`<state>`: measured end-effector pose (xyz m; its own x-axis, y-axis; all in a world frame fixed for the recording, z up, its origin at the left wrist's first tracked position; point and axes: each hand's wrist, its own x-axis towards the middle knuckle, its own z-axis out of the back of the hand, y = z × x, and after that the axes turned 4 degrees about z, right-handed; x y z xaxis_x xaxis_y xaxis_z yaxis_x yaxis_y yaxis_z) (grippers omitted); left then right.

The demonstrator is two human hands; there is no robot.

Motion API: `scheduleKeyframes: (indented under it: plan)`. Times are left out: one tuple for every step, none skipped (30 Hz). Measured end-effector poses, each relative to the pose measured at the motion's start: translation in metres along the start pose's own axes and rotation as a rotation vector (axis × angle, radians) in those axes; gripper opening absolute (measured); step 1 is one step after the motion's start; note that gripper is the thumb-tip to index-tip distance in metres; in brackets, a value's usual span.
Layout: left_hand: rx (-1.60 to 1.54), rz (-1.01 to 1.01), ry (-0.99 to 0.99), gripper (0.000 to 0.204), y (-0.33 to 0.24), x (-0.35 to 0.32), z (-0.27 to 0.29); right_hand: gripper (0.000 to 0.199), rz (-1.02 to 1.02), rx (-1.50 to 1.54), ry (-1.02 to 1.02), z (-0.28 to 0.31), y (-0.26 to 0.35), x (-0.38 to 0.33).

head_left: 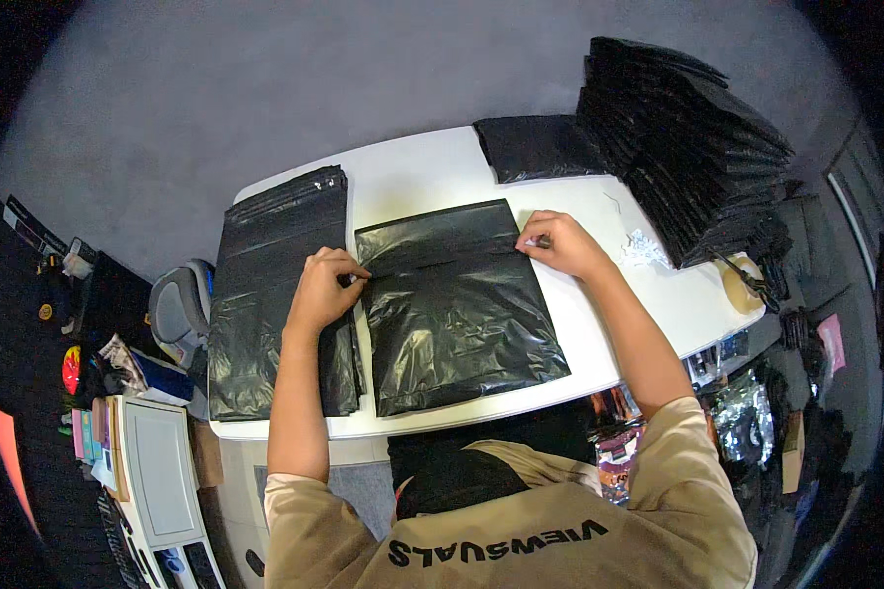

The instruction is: Packing clothing items into black poly mailers and sealing them for shipment.

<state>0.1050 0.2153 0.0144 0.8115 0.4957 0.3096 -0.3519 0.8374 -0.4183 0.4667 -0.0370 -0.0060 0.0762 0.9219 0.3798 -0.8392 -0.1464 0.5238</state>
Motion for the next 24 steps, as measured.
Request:
scheduleKeyframes:
  plan:
    - [-0.004, 0.011, 0.015, 0.015, -0.0015, -0.0005, 0.0003, 0.010, -0.005, -0.009, 0.013, 0.0005, 0.0008, 0.0003]
    - [-0.003, 0.012, 0.017, 0.015, -0.0028, 0.0001, 0.0006, 0.010, -0.010, -0.017, 0.025, 0.0008, 0.0017, 0.0008]
    - [0.019, 0.008, 0.021, 0.014, -0.0025, 0.0004, 0.0009, 0.010, -0.010, -0.016, 0.025, 0.0006, 0.0013, 0.0006]
    - [0.042, 0.004, 0.026, 0.013, -0.0023, 0.0003, 0.0012, 0.010, -0.001, -0.021, 0.011, 0.0009, 0.0009, 0.0002]
    - [0.042, 0.004, 0.027, 0.013, -0.0029, -0.0006, 0.0005, 0.010, 0.009, -0.027, -0.004, 0.0010, 0.0007, -0.0005]
    - [0.040, -0.015, 0.010, 0.014, -0.0021, -0.0010, -0.0008, 0.010, 0.011, -0.026, -0.005, 0.0007, 0.0006, -0.0002]
    - [0.038, -0.033, -0.008, 0.015, -0.0008, -0.0011, -0.0012, 0.010, 0.028, -0.034, -0.007, 0.0001, 0.0007, -0.0003]
    - [0.040, -0.034, -0.010, 0.015, 0.0011, -0.0010, -0.0004, 0.010, 0.045, -0.041, -0.009, -0.0004, 0.0008, -0.0001]
    - [0.024, -0.025, 0.004, 0.015, 0.0014, -0.0016, -0.0001, 0.010, 0.046, -0.041, -0.008, -0.0005, 0.0019, -0.0004]
    - [0.007, -0.015, 0.019, 0.015, 0.0018, -0.0023, 0.0000, 0.011, 0.009, -0.016, 0.000, -0.0004, 0.0030, -0.0007]
    - [0.008, -0.014, 0.018, 0.015, 0.0021, -0.0019, -0.0003, 0.011, -0.029, 0.008, 0.009, -0.0006, 0.0039, -0.0005]
    - [-0.010, -0.012, 0.023, 0.016, 0.0022, -0.0005, -0.0004, 0.011, -0.028, 0.008, 0.009, -0.0002, 0.0032, -0.0008]
    - [-0.028, -0.010, 0.029, 0.016, 0.0022, -0.0001, -0.0004, 0.011, -0.012, 0.003, 0.006, 0.0009, 0.0022, -0.0010]
    - [-0.028, -0.009, 0.029, 0.016, 0.0021, -0.0015, -0.0005, 0.011, 0.004, -0.001, 0.003, 0.0012, 0.0014, -0.0013]
    - [-0.020, -0.016, 0.026, 0.016, 0.0017, -0.0020, -0.0007, 0.011, 0.005, -0.002, 0.003, 0.0010, 0.0016, -0.0011]
    - [-0.013, -0.024, 0.023, 0.016, 0.0015, -0.0019, -0.0010, 0.010, -0.005, -0.016, 0.001, 0.0003, 0.0019, -0.0015]
    - [-0.013, -0.024, 0.022, 0.016, 0.0015, -0.0010, -0.0012, 0.009, -0.015, -0.031, -0.001, 0.0002, 0.0019, -0.0014]
    - [-0.013, -0.009, 0.029, 0.016, 0.0013, -0.0021, -0.0010, 0.009, -0.015, -0.029, 0.001, 0.0003, 0.0029, -0.0014]
    - [-0.014, 0.006, 0.036, 0.016, 0.0011, -0.0029, -0.0010, 0.009, -0.029, -0.021, 0.000, 0.0012, 0.0034, -0.0013]
    - [-0.014, 0.008, 0.037, 0.016, 0.0008, -0.0020, -0.0016, 0.009, -0.043, -0.013, -0.001, 0.0016, 0.0040, -0.0011]
    - [-0.014, 0.000, 0.027, 0.016, 0.0021, -0.0003, -0.0022, 0.009, -0.043, -0.012, 0.001, 0.0015, 0.0036, -0.0011]
    - [-0.014, -0.007, 0.017, 0.016, 0.0032, 0.0001, -0.0026, 0.010, -0.046, 0.003, -0.002, 0.0019, 0.0032, -0.0012]
    - [-0.014, -0.006, 0.017, 0.016, 0.0043, -0.0014, -0.0023, 0.010, -0.049, 0.017, -0.004, 0.0020, 0.0030, -0.0013]
    - [-0.017, -0.004, 0.027, 0.016, 0.0053, -0.0023, -0.0020, 0.010, -0.049, 0.017, -0.004, 0.0015, 0.0032, -0.0011]
